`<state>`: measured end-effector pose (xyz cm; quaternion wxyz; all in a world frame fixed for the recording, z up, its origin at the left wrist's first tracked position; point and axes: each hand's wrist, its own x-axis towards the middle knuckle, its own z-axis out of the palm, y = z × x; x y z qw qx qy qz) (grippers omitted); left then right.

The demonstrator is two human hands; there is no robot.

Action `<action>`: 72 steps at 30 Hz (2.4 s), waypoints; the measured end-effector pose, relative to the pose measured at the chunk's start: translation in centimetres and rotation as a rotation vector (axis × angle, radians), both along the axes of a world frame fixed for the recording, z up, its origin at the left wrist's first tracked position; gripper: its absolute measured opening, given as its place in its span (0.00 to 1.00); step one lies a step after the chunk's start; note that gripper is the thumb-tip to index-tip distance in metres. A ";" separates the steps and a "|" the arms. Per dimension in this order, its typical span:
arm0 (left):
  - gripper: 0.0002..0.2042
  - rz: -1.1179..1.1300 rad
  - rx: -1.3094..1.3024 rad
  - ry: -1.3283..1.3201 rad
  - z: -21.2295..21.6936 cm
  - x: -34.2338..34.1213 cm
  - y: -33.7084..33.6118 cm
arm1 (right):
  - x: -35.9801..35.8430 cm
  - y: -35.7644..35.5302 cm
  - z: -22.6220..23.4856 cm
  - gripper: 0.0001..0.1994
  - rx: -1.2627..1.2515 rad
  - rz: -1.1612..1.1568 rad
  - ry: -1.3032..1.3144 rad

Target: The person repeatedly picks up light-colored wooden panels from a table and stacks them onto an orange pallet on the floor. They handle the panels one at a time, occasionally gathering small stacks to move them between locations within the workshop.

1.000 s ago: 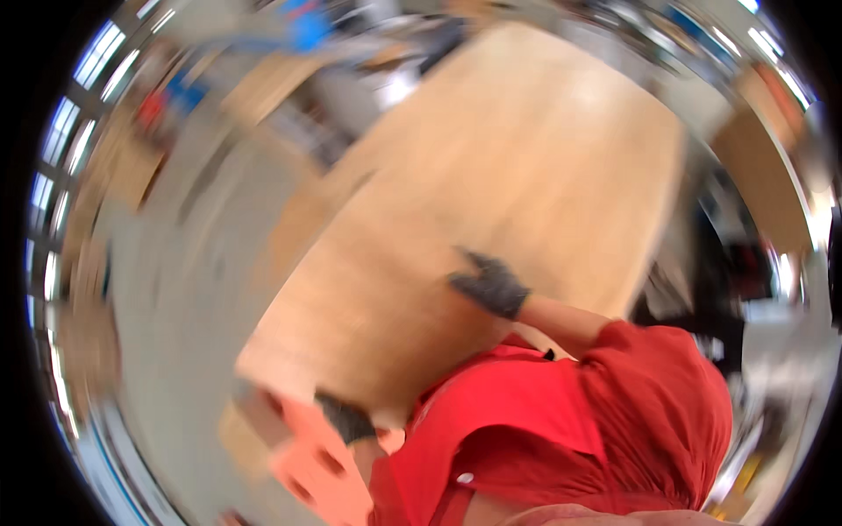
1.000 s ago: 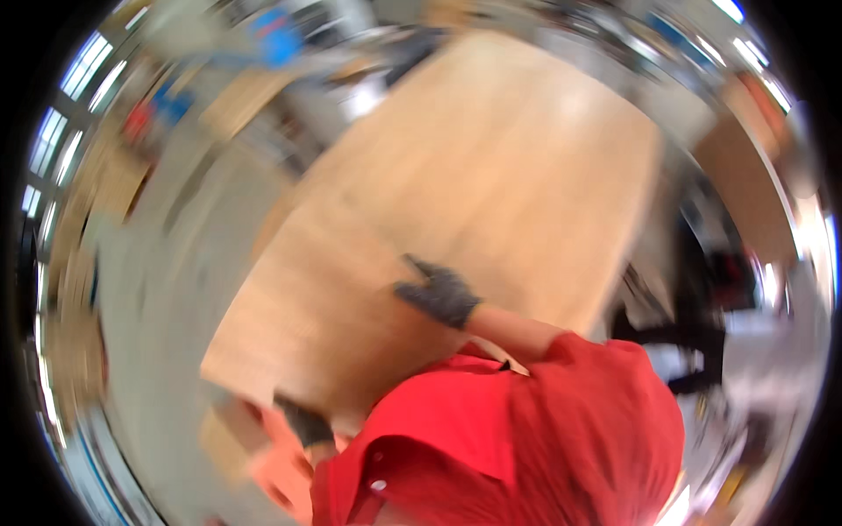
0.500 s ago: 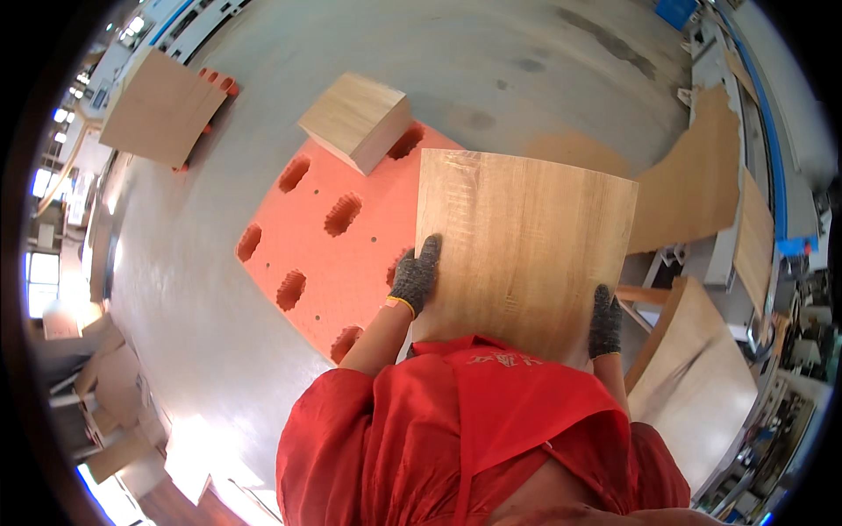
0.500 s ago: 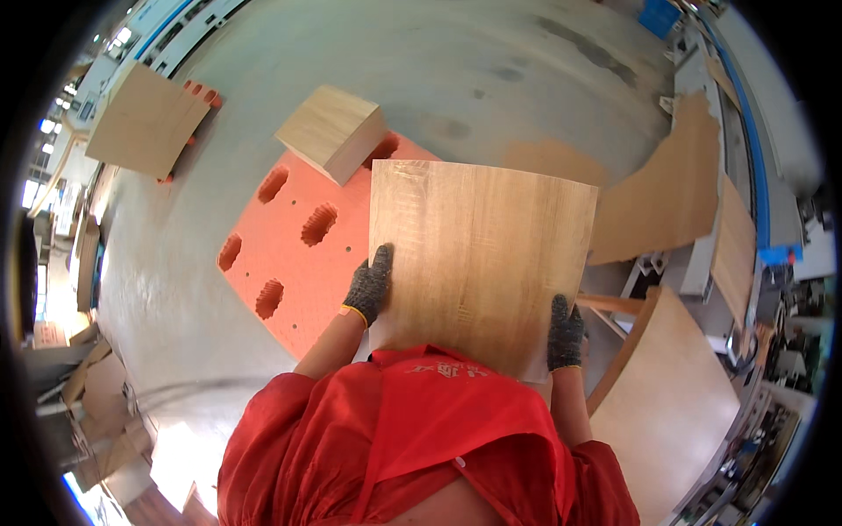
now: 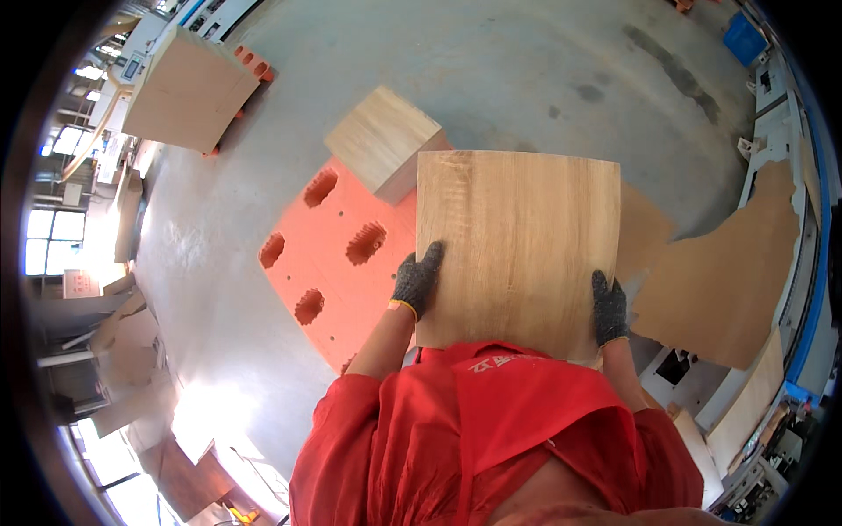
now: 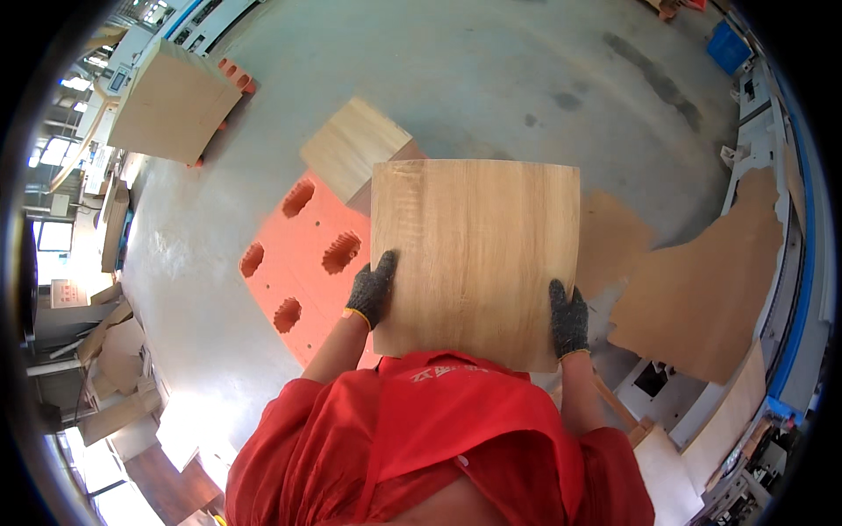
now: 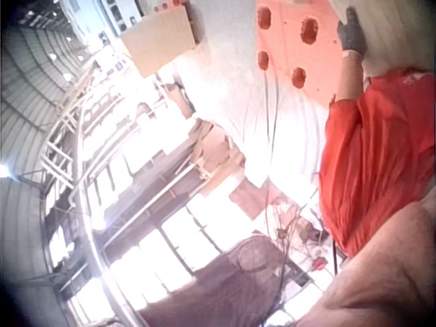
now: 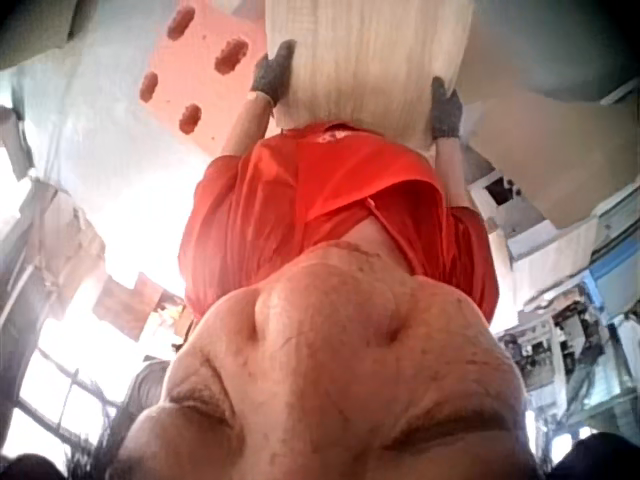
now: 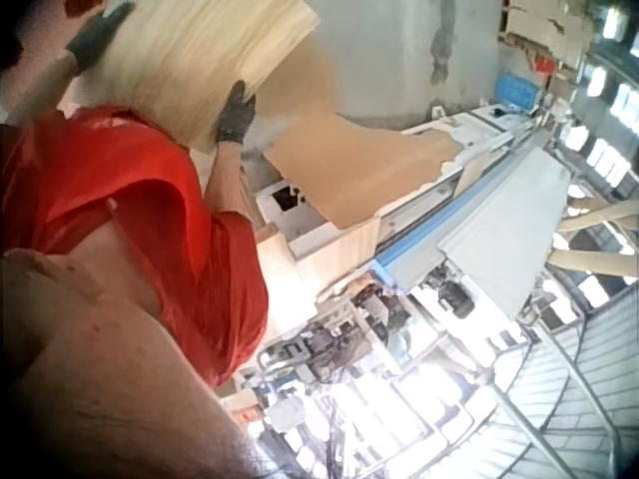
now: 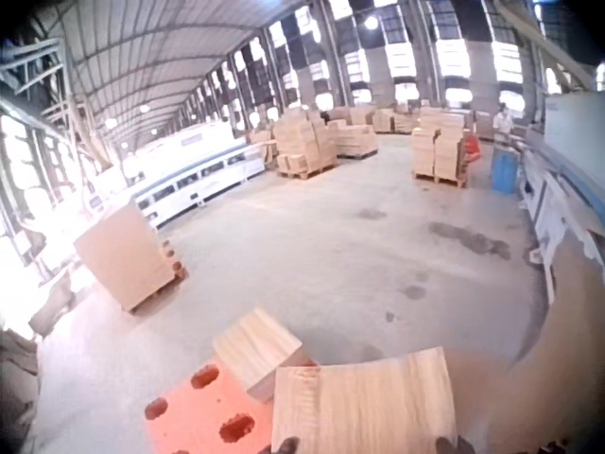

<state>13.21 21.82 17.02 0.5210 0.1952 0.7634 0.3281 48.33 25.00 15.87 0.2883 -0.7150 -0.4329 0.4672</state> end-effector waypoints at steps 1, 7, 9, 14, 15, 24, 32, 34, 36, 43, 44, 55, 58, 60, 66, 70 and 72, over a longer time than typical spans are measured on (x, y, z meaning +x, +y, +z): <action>0.33 0.015 0.003 0.011 1.1 -0.4 1.5 | -0.9 2.5 2.7 0.23 -0.030 0.002 0.008; 0.32 0.106 -0.038 0.007 10.6 -2.4 10.3 | -2.5 13.8 11.0 0.25 -0.111 0.106 -0.053; 0.32 0.140 -0.038 0.023 14.2 -3.5 13.5 | -3.8 18.0 15.7 0.26 -0.150 0.142 -0.038; 0.33 0.313 -0.156 -0.116 23.2 -5.5 22.0 | -8.5 32.3 26.9 0.31 -0.271 0.309 -0.080; 0.33 0.392 -0.132 -0.142 23.8 -5.9 23.2 | -9.5 34.7 28.4 0.32 -0.224 0.366 -0.053; 0.37 0.889 0.012 -0.305 33.6 -12.0 31.3 | -23.8 54.6 42.3 0.43 -0.135 0.885 -0.248; 0.41 0.827 0.055 -0.393 12.0 -24.8 33.6 | -37.6 57.2 19.4 0.38 -0.036 0.910 -0.224; 0.41 0.826 0.049 -0.382 2.0 -28.6 31.9 | -41.7 55.9 8.8 0.38 -0.066 0.924 -0.196; 0.41 0.817 0.009 -0.330 -9.7 -32.2 30.5 | -45.0 55.0 -2.2 0.38 -0.130 0.899 -0.152; 0.42 0.852 -0.100 -0.349 -37.5 -41.5 25.9 | -53.1 49.4 -33.9 0.40 -0.229 0.883 -0.090; 0.42 0.849 -0.107 -0.354 -39.2 -42.2 25.4 | -53.8 49.1 -36.3 0.40 -0.240 0.897 -0.080; 0.34 0.718 -0.381 0.085 -40.3 -44.6 23.5 | -53.2 49.4 -35.6 0.32 -0.063 0.929 -0.188; 0.29 0.648 -0.292 0.023 -39.4 -44.4 23.3 | -51.4 49.8 -35.4 0.31 -0.045 0.894 -0.129; 0.29 0.792 -0.188 -0.229 -38.4 -44.1 24.6 | -50.2 51.2 -37.3 0.30 -0.112 0.900 -0.116; 0.46 0.890 -0.166 -0.257 -38.9 -45.9 29.0 | -51.5 55.7 -40.2 0.31 -0.450 0.864 0.310; 0.45 0.853 -0.113 -0.330 -40.2 -47.2 29.0 | -52.4 55.2 -39.2 0.26 -0.202 0.904 0.382; 0.46 0.832 -0.156 -0.286 -40.3 -47.0 30.2 | -52.1 55.2 -40.7 0.19 -0.147 0.756 0.665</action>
